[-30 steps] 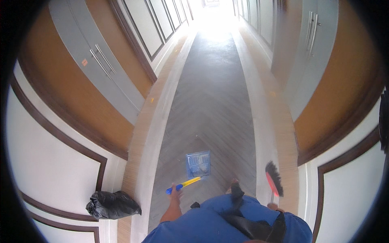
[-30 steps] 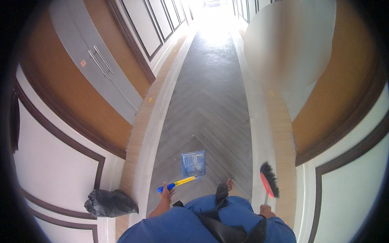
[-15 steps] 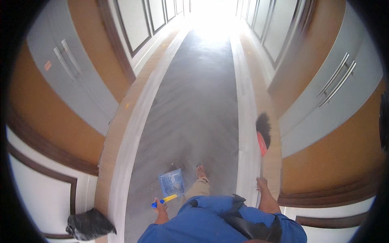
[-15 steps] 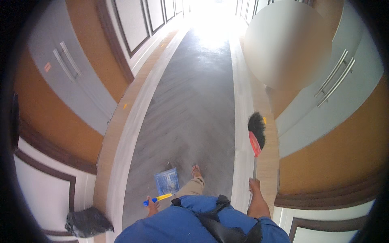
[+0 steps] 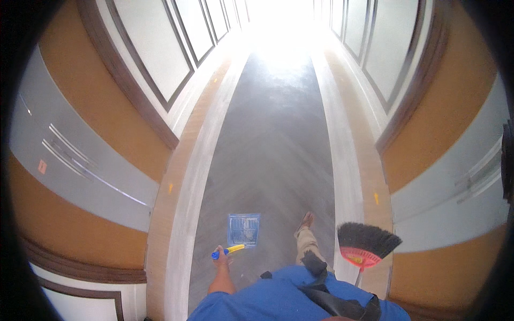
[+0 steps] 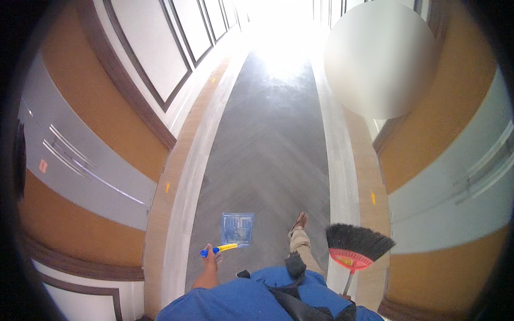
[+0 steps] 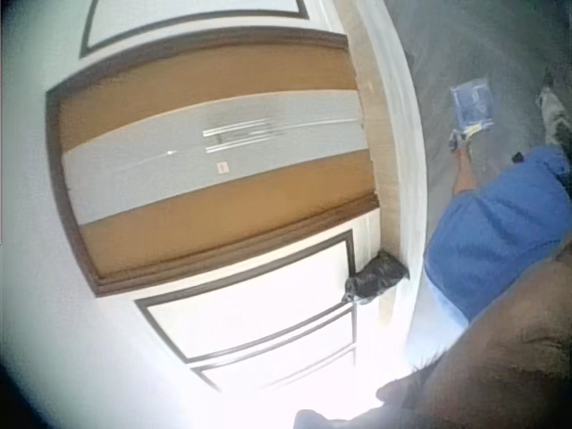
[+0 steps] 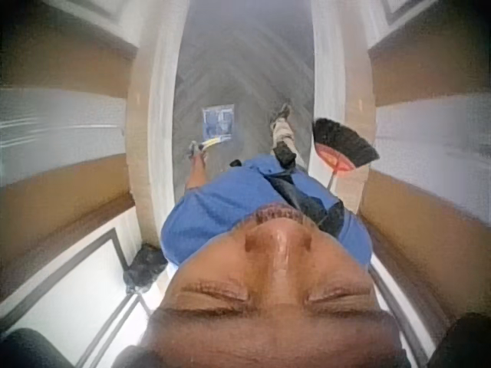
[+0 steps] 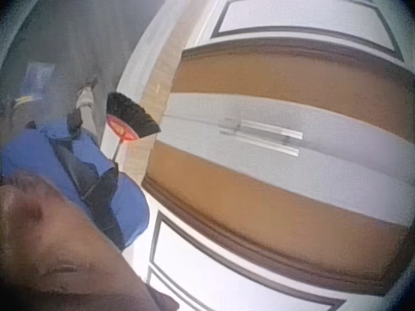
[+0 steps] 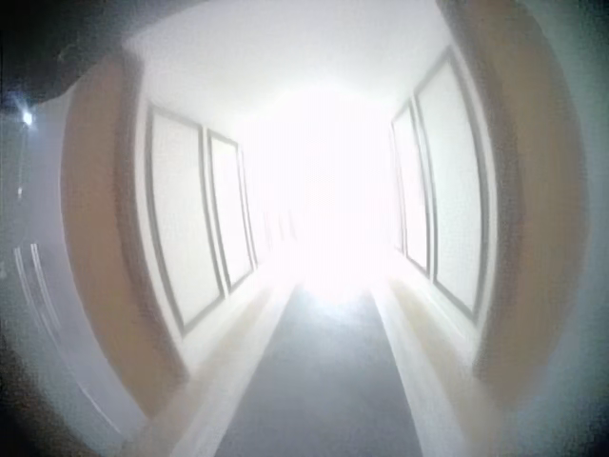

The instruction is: The person sweeps debris into a dustpan in a cluttered storage room, then empties the dustpan into a plastic bag. They walk through a hallway and into an office area, continuing to sweep the floor around chairs and a desk.

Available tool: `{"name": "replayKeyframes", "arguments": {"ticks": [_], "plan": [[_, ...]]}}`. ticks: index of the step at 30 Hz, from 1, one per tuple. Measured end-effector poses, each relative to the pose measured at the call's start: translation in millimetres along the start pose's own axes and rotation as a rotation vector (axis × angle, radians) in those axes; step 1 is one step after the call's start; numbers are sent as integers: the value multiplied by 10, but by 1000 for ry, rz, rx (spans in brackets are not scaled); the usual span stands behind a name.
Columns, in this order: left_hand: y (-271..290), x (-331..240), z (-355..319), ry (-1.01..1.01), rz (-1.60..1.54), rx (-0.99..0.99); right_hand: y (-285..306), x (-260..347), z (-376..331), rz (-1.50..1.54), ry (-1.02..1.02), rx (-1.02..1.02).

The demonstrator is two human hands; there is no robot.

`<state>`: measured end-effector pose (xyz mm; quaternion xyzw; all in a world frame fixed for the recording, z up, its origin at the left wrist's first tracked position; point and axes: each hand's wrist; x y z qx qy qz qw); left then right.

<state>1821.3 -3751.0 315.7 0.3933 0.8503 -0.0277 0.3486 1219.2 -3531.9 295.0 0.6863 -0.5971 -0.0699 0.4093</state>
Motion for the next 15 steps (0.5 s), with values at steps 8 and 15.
{"name": "replayKeyframes", "arguments": {"ticks": [8, 15], "plan": [[-2003, -1884, 33, 4, -306, 58, 476, 2802, 1889, -628, 319, 359], [-3416, -3049, 574, -36, -304, -38, 805, 6610, 3717, -8, 399, -424]]}}
Point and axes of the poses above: each hand's wrist, its own z-axis towards the middle knuckle, its own y-axis out of the back of the hand, x = y × z, and after that the axes turned 11 degrees about y, right-handed
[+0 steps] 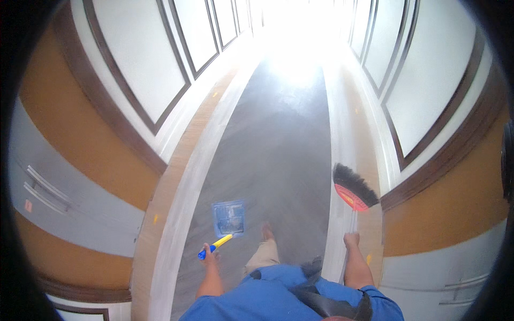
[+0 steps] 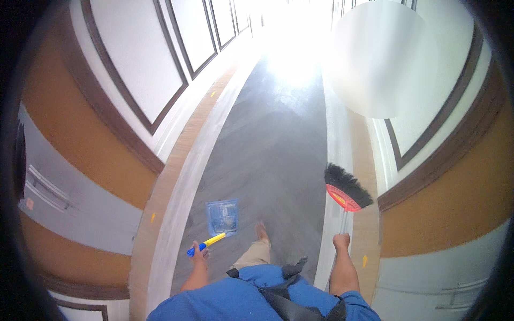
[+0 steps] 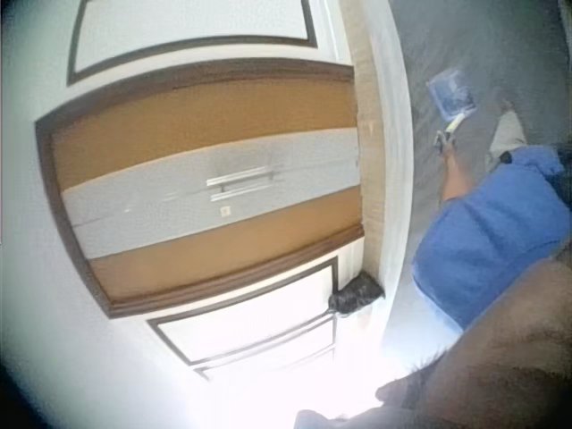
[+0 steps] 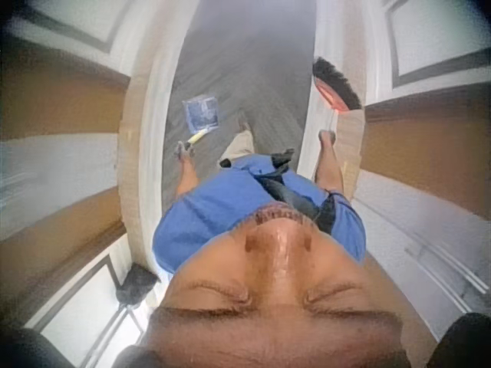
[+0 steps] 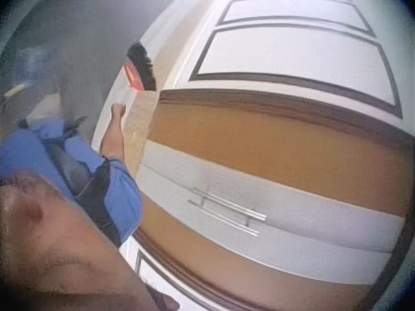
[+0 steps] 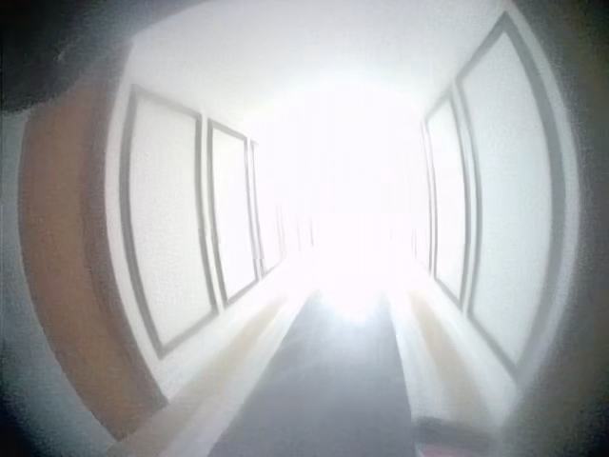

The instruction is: The person sweeps debris into a dustpan in a cluttered storage room, then empties the dustpan into a plastic bag. They walk through a hallway and into an office area, continuing to sweep the floor around chairs and a desk.

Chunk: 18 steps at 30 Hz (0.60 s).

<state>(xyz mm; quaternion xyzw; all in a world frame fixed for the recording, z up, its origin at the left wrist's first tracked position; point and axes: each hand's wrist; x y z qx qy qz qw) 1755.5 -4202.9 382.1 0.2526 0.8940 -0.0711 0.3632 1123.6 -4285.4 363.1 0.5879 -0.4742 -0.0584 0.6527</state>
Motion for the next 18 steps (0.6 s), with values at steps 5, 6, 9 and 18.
{"name": "replayKeyframes", "arguments": {"ticks": [5, 6, 9, 18], "plan": [[-1186, -98, 580, 213, 36, -218, -335, 770, 1214, 138, -172, 315], [-1416, -89, 672, 214, 22, -174, -384, 678, 1420, 198, -151, 358], [-2167, -139, 792, 198, 48, -214, -578, 39, 1617, 264, -365, 423], [-4913, -1680, 1620, 163, 389, -89, -1362, 329, 2296, -358, -392, 538]]}}
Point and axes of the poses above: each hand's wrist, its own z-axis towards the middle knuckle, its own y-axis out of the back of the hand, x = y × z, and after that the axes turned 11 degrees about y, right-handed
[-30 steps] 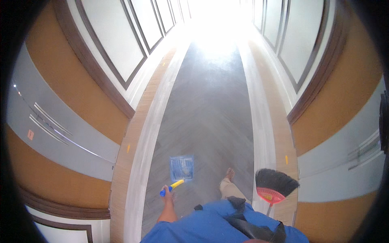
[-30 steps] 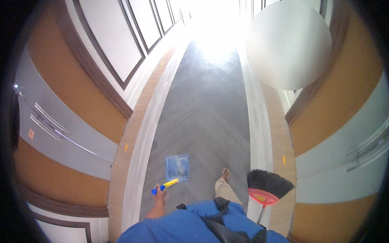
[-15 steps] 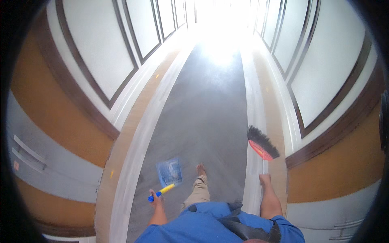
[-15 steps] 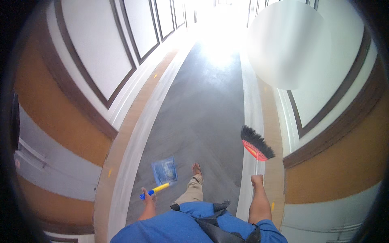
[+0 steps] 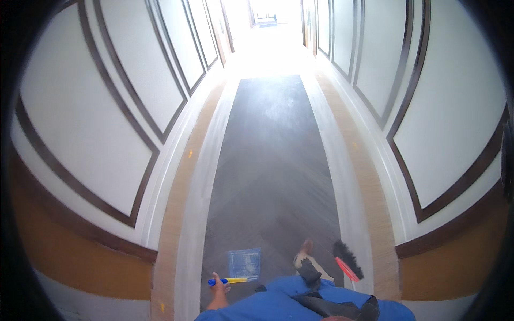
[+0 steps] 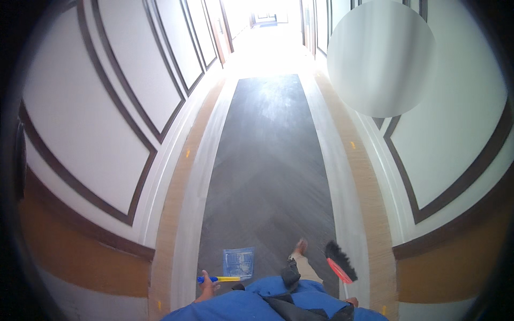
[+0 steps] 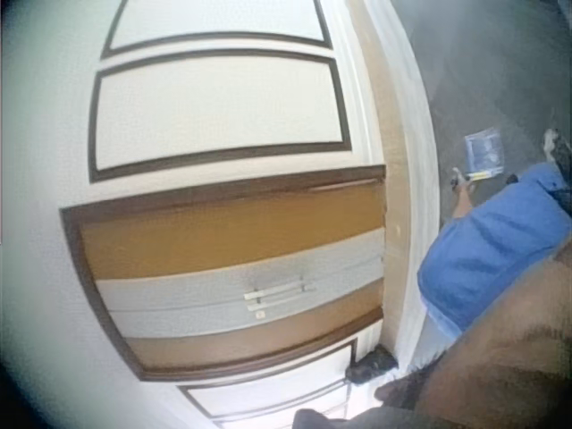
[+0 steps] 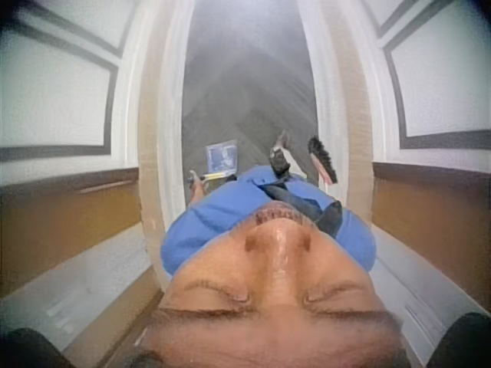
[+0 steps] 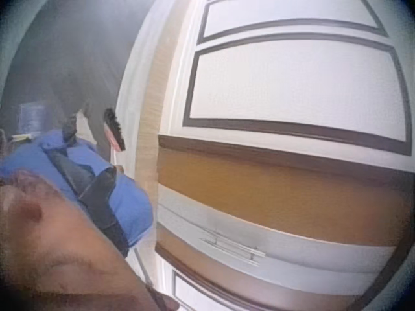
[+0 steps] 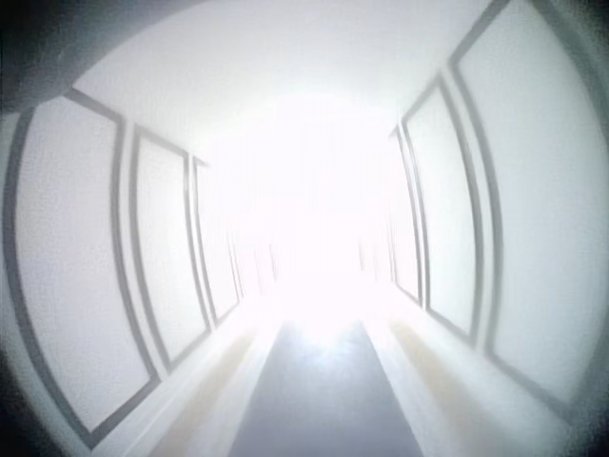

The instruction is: The person sweeps debris into a dustpan in a cluttered storage room, then empties the dustpan into a plastic bag. They walk through a hallway and into an office area, continuing to sweep the floor around chairs and a desk.

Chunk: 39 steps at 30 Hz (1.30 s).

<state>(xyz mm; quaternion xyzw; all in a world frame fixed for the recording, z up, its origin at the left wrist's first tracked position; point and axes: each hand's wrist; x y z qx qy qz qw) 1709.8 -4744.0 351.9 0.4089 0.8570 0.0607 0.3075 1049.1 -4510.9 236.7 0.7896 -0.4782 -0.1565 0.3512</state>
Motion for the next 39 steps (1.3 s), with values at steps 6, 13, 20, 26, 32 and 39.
{"name": "replayKeyframes", "arguments": {"ticks": [6, 13, 20, 26, 32, 39], "plan": [[-1959, -1457, -164, -114, 53, 114, 1390, 2013, 633, 34, 58, 74], [-3652, -3061, -415, -77, -52, 60, 2953, 4718, 2450, -271, 394, 309], [-5327, -4040, -540, -127, -214, -65, 4329, 7264, 3688, -27, 291, -12], [-6668, -4989, 51, -89, -302, -83, 4637, 8130, 4057, 50, 148, -100], [-7770, -6613, -27, -72, -140, -55, 5108, 8847, 3904, 155, 131, -54], [-9422, -8269, 462, -59, -202, 16, 5394, 10256, 4646, 145, -14, -60]]}}
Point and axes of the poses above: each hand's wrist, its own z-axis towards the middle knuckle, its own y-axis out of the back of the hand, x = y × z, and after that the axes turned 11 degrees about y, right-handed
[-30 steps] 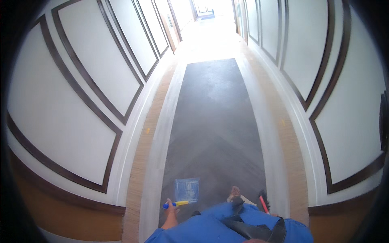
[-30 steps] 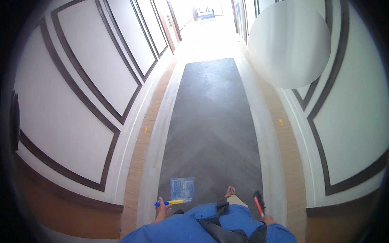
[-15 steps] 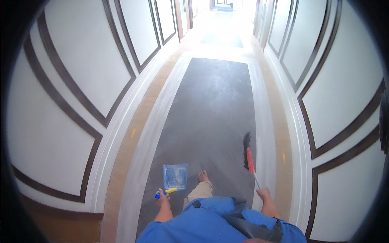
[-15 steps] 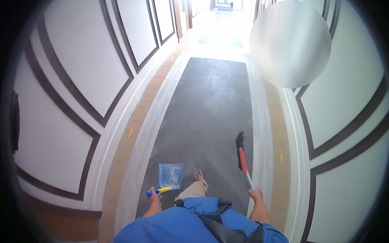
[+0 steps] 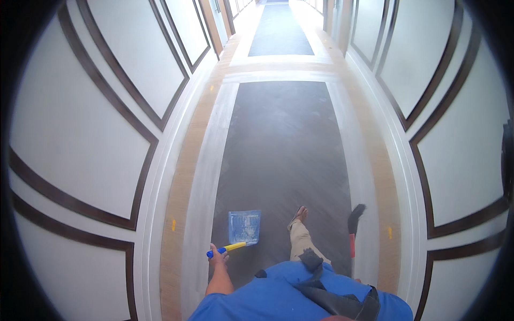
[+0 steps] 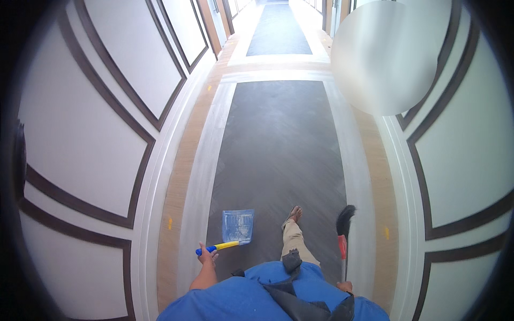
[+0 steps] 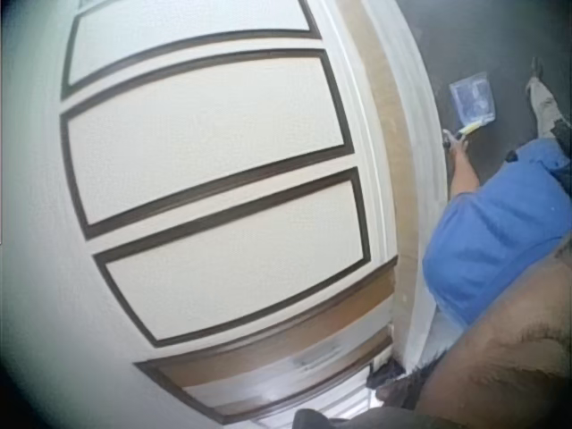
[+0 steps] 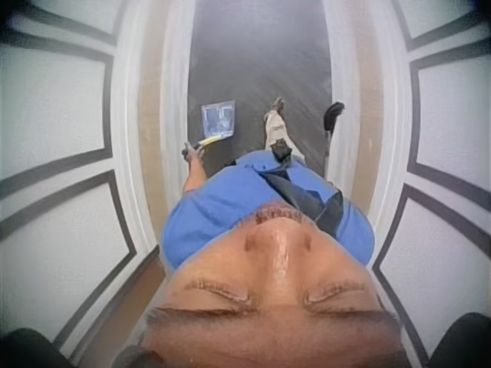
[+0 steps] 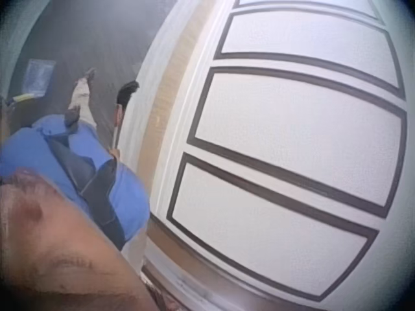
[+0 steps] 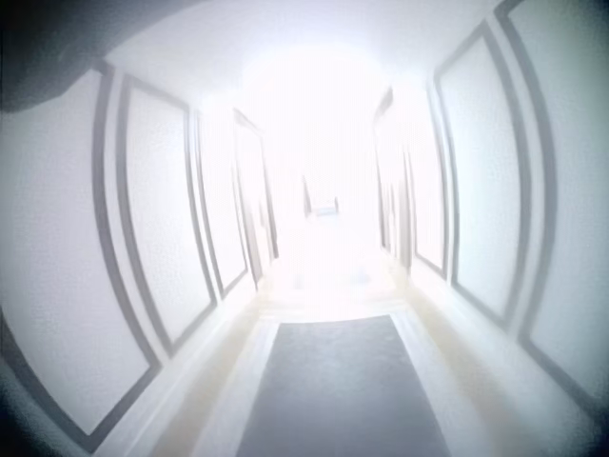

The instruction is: The person sweeps debris into a dustpan in a cluttered storage room, then empties the dustpan into a plastic bag. They walk through a hallway and into an office area, continuing to sweep the floor around chairs and a desk.

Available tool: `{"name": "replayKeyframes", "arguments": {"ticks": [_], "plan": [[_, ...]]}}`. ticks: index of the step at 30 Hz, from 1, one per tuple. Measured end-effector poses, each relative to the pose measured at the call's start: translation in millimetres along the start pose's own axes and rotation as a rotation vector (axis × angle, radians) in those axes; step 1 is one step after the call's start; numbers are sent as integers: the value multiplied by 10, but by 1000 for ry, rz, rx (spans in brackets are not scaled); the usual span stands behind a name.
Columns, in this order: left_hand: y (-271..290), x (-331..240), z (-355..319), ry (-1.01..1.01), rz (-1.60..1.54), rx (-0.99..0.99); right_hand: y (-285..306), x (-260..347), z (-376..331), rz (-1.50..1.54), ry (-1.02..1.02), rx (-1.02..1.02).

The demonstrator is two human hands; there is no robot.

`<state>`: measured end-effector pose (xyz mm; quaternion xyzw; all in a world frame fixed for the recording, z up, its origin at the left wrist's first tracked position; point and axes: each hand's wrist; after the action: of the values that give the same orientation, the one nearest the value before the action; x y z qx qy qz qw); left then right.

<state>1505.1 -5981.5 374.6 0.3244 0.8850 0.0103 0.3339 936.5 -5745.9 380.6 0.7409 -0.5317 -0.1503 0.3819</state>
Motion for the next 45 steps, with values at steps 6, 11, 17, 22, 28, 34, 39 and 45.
{"name": "replayKeyframes", "arguments": {"ticks": [6, 11, 17, 22, 28, 34, 39, 45], "plan": [[-1496, -909, -69, 182, -21, 24, 406, 1816, 1638, -37, 69, 12], [-2513, -1944, 193, 58, -70, 28, 1026, 4360, 2821, 88, 276, -227], [-3830, -2664, 707, 90, -140, -38, 1696, 7126, 3715, 81, 396, -10], [-5068, -3343, 1203, 216, -193, -120, 1462, 7639, 4385, 16, 467, 32], [-6654, -4541, 1360, 78, -85, -35, 1538, 7616, 4485, 6, 120, 130], [-8650, -5796, 1575, -23, 56, 150, 1957, 8747, 4821, -9, -65, 39], [-10398, -6659, 1456, -59, -43, 126, 1953, 9928, 6222, 87, -18, 109], [-11891, -7634, 1584, -58, -165, 159, 2761, 12602, 7841, -200, 27, 424]]}}
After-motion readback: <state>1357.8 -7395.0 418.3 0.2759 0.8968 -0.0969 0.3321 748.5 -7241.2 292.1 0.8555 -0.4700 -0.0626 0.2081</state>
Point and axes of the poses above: each hand's wrist, its own z-axis towards the middle knuckle, its own y-axis out of the back of the hand, x = y × z, and after that the axes turned 11 degrees about y, right-handed
